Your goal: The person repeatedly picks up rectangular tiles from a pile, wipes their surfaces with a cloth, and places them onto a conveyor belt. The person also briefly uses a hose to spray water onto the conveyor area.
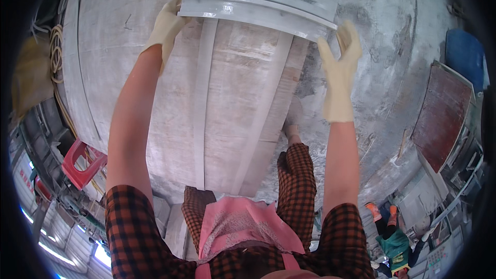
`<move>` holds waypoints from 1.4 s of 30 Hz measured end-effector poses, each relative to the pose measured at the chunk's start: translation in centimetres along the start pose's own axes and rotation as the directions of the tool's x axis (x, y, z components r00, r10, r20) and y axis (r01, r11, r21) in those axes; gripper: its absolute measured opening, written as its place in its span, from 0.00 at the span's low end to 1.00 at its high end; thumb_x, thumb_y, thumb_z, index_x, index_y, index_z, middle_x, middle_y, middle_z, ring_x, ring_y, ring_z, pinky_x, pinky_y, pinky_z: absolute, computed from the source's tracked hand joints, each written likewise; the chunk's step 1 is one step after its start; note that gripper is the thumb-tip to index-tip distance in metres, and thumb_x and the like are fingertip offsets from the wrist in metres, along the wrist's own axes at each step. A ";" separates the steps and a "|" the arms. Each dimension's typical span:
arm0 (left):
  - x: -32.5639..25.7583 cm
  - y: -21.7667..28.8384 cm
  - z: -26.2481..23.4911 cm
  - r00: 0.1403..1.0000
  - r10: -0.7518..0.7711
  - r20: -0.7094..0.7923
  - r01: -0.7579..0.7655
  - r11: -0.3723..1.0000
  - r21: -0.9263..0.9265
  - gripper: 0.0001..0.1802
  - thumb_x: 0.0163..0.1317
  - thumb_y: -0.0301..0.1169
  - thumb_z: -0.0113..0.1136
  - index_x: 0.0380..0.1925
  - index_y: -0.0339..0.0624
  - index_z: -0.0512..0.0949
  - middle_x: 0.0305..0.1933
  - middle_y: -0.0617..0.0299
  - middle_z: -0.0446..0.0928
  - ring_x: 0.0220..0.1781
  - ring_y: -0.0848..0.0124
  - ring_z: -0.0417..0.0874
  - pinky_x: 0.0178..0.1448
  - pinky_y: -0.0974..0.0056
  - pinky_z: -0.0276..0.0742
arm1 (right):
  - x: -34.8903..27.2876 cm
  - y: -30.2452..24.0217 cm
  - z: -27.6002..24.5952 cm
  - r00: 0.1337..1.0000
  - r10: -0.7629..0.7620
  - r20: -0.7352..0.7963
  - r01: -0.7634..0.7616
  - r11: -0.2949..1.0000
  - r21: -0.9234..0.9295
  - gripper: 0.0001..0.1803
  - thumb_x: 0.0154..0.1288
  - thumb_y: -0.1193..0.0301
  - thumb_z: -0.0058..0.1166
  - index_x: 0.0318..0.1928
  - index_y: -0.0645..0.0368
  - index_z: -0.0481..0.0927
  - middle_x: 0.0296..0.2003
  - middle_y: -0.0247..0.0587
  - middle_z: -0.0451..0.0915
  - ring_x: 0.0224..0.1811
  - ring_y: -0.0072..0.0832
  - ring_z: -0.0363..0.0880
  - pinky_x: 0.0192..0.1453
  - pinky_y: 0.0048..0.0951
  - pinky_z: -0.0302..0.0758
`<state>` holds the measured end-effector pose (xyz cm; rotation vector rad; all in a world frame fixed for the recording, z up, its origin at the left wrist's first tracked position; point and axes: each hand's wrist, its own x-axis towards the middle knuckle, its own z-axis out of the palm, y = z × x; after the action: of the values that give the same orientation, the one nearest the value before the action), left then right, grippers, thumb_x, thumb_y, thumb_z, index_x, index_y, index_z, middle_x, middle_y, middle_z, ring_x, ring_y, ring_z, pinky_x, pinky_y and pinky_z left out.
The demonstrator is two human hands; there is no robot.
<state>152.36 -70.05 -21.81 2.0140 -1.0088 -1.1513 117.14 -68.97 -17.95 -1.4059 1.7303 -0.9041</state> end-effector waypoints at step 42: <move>2.6 2.2 2.9 0.975 0.121 -0.188 -0.084 0.978 0.192 0.32 0.72 0.54 0.44 0.58 0.37 0.75 0.54 0.42 0.81 0.60 0.45 0.77 0.64 0.50 0.72 | 4.7 5.7 1.4 0.959 -0.139 0.245 0.197 0.953 -0.229 0.33 0.67 0.75 0.48 0.72 0.54 0.56 0.69 0.64 0.61 0.71 0.53 0.63 0.73 0.38 0.63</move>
<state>149.94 -73.79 -22.44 2.1423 -1.1351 -0.8092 114.93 -72.83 -24.02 -1.7729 1.6094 -0.5966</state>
